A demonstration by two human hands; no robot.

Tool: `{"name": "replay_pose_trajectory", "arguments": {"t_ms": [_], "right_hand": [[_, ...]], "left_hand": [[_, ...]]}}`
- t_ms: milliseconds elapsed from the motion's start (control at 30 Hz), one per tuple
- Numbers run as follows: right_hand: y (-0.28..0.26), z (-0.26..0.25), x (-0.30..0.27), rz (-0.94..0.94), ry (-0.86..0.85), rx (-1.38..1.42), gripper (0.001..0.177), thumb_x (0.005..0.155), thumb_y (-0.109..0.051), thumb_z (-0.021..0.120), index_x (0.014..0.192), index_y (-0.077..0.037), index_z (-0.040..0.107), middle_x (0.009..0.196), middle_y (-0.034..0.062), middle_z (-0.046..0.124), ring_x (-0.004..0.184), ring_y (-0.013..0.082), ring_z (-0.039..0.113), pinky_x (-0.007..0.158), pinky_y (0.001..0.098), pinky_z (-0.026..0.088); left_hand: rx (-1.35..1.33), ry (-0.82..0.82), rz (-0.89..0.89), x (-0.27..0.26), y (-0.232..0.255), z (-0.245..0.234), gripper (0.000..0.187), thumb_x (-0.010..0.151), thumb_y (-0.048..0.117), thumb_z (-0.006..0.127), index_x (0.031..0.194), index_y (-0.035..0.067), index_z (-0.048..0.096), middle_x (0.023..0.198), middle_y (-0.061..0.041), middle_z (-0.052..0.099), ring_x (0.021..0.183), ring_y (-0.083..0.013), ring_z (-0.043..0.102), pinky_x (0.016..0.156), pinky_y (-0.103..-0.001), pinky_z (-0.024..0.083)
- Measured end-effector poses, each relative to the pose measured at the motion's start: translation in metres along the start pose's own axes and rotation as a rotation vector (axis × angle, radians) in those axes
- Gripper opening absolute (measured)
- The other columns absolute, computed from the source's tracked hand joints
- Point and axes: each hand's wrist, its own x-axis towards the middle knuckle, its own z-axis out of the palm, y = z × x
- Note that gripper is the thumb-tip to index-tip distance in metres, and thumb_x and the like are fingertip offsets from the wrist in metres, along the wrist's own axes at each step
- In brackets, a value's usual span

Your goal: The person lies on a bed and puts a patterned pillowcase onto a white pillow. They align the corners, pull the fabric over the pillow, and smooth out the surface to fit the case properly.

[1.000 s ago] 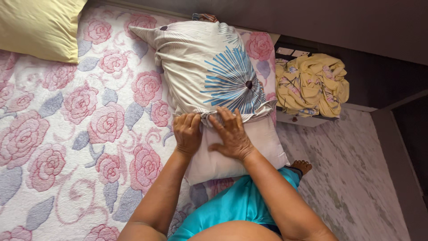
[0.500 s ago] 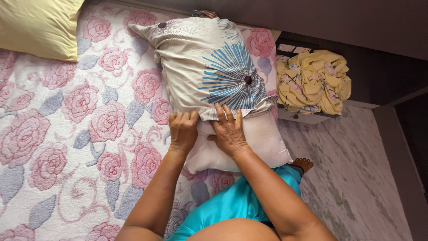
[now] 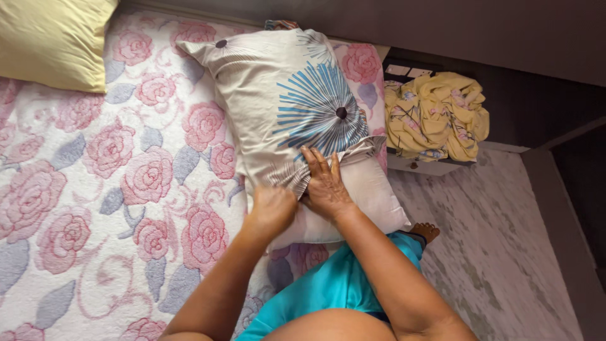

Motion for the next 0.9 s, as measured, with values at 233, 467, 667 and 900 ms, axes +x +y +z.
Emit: {"name": "replay_pose_trajectory", "arguments": {"t_ms": [233,467,667,900], "right_hand": [[0.021,-0.011,-0.025,-0.136,0.138,0.013,0.029,0.083,-0.022,0.077,0.104,-0.006,0.068,0.139,0.0168,0.056,0.136,0.0337,0.049,0.122,0.0564,0.029],[0.047,-0.003,-0.042,-0.062,0.322,0.136,0.018,0.096,-0.007,0.070,0.110,-0.004,0.060,0.123,0.0106,0.065,0.125,0.0304,0.060,0.123,0.0494,0.039],[0.042,-0.017,-0.033,0.052,0.297,-0.007,0.023,0.079,0.000,0.064,0.100,-0.009,0.070,0.101,0.0123,0.064,0.107,0.0330,0.063,0.113,0.0525,0.034],[0.042,-0.024,-0.035,0.169,0.028,0.085,0.011,0.085,-0.004,0.059,0.090,-0.007,0.067,0.087,0.0141,0.069,0.092,0.0361,0.067,0.087,0.0490,0.051]], "left_hand": [[-0.129,0.320,0.049,0.069,0.002,-0.022,0.029,0.086,0.009,0.065,0.115,0.010,0.068,0.122,-0.011,0.067,0.130,-0.0344,0.055,0.105,-0.051,0.041],[-0.144,0.118,0.038,0.112,0.003,0.025,0.056,0.097,0.034,0.051,0.152,0.026,0.044,0.168,-0.011,0.021,0.156,-0.0378,0.008,0.116,-0.071,-0.004],[-0.130,0.132,0.015,0.104,-0.005,0.047,0.060,0.099,0.040,0.051,0.157,0.031,0.038,0.170,-0.008,0.014,0.157,-0.0360,0.004,0.116,-0.072,-0.008],[-0.185,0.025,-0.057,0.106,-0.007,0.048,0.061,0.099,0.045,0.048,0.158,0.040,0.032,0.172,-0.003,0.008,0.158,-0.0344,0.003,0.115,-0.075,-0.004]]}}
